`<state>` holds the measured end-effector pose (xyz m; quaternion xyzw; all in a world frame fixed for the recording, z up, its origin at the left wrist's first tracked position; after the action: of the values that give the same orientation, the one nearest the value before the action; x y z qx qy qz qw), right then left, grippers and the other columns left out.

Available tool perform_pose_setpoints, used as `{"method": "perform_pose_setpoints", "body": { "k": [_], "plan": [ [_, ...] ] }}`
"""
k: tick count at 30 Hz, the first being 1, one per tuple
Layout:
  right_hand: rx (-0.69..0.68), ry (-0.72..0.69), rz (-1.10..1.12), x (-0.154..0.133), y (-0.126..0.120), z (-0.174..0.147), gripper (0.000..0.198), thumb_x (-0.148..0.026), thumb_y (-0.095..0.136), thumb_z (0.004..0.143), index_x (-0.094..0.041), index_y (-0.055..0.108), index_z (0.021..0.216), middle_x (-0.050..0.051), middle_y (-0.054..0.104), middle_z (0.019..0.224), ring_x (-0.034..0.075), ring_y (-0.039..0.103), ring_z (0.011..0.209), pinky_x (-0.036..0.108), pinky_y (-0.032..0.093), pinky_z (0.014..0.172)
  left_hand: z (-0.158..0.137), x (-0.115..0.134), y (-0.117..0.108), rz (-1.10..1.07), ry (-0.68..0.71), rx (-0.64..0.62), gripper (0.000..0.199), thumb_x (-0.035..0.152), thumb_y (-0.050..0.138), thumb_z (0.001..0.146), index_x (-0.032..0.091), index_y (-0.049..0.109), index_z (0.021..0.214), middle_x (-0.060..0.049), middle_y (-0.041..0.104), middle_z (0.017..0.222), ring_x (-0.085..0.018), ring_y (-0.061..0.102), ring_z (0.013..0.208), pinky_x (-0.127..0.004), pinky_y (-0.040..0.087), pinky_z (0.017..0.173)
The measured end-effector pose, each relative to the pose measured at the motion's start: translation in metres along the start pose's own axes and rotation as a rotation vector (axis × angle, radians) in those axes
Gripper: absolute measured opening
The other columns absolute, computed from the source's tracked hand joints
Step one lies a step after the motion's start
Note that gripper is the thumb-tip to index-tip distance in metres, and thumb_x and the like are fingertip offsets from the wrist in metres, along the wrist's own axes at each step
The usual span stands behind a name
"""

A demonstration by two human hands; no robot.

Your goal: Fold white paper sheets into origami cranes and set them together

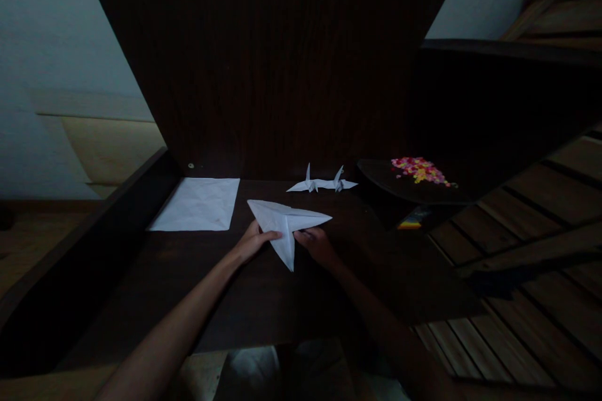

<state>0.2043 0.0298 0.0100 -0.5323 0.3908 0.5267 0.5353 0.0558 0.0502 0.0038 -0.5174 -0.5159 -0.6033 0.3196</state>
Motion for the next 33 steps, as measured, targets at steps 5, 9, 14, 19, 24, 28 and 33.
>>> {"method": "perform_pose_setpoints", "body": {
  "k": [5, 9, 14, 19, 24, 28, 33],
  "plan": [
    [0.022, -0.074, -0.055, -0.010, -0.002, -0.002, 0.042, -0.038, 0.069, 0.071, -0.020, 0.060, 0.109, 0.006, 0.065, 0.111, 0.023, 0.060, 0.103, 0.036, 0.047, 0.090, -0.006, 0.001, 0.014, 0.031, -0.016, -0.144, 0.064, 0.009, 0.064, 0.053, 0.016, 0.055, 0.116, -0.006, 0.062, 0.113, -0.025, 0.051, 0.110, -0.035, 0.039, 0.093],
    [0.019, -0.155, -0.187, -0.018, -0.004, -0.001, 0.046, -0.038, 0.072, 0.068, -0.022, 0.060, 0.110, 0.007, 0.060, 0.115, 0.022, 0.059, 0.102, 0.034, 0.047, 0.089, -0.008, -0.005, 0.018, 0.111, -0.041, -0.201, 0.065, 0.007, 0.058, 0.051, 0.016, 0.055, 0.115, -0.003, 0.064, 0.101, -0.022, 0.056, 0.092, -0.033, 0.044, 0.081],
    [0.047, -0.194, -0.255, -0.009, -0.008, 0.002, 0.032, -0.039, 0.070, 0.070, -0.021, 0.063, 0.095, 0.006, 0.060, 0.106, 0.020, 0.058, 0.094, 0.031, 0.047, 0.081, -0.007, -0.008, 0.016, 0.196, -0.071, -0.156, 0.039, 0.015, 0.068, 0.054, 0.013, 0.060, 0.092, -0.004, 0.066, 0.089, -0.024, 0.058, 0.091, -0.037, 0.044, 0.085],
    [0.134, -0.273, -0.289, -0.009, -0.016, 0.002, 0.023, -0.038, 0.069, 0.069, -0.022, 0.060, 0.082, 0.004, 0.057, 0.090, 0.019, 0.055, 0.080, 0.029, 0.046, 0.070, -0.007, -0.003, 0.014, 0.201, -0.041, -0.102, 0.038, 0.025, 0.071, 0.059, 0.015, 0.059, 0.094, -0.006, 0.068, 0.095, -0.026, 0.059, 0.097, -0.038, 0.043, 0.088],
    [0.073, -0.357, -0.280, -0.027, -0.012, -0.002, 0.025, -0.040, 0.067, 0.071, -0.020, 0.058, 0.084, 0.003, 0.055, 0.083, 0.019, 0.053, 0.076, 0.028, 0.042, 0.065, -0.006, -0.006, 0.015, 0.164, -0.056, -0.100, 0.046, 0.033, 0.076, 0.059, 0.013, 0.060, 0.097, -0.009, 0.068, 0.100, -0.029, 0.059, 0.100, -0.041, 0.044, 0.088],
    [0.033, -0.357, -0.251, -0.035, -0.008, -0.005, 0.025, -0.041, 0.066, 0.072, -0.019, 0.059, 0.082, 0.003, 0.054, 0.081, 0.019, 0.053, 0.075, 0.028, 0.042, 0.065, -0.005, -0.006, 0.015, 0.150, -0.044, -0.097, 0.053, 0.037, 0.077, 0.056, 0.013, 0.061, 0.100, -0.011, 0.067, 0.107, -0.032, 0.058, 0.105, -0.044, 0.043, 0.091],
    [0.047, -0.166, -0.145, -0.017, -0.008, -0.005, 0.028, -0.045, 0.067, 0.071, -0.020, 0.058, 0.082, 0.003, 0.058, 0.079, 0.019, 0.055, 0.076, 0.030, 0.047, 0.067, -0.005, -0.001, 0.011, 0.175, -0.006, -0.063, 0.057, 0.037, 0.077, 0.058, 0.013, 0.059, 0.106, -0.012, 0.065, 0.113, -0.030, 0.057, 0.108, -0.043, 0.042, 0.094]
  ]
}}
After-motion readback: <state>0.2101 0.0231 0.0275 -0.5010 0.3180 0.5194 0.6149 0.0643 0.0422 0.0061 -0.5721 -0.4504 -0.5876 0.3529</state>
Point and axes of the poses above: each hand's wrist, its own z-axis towards the middle knuckle, its own y-axis out of the palm, x = y × z, the point moved 9 cm from there along z, towards the middle knuckle
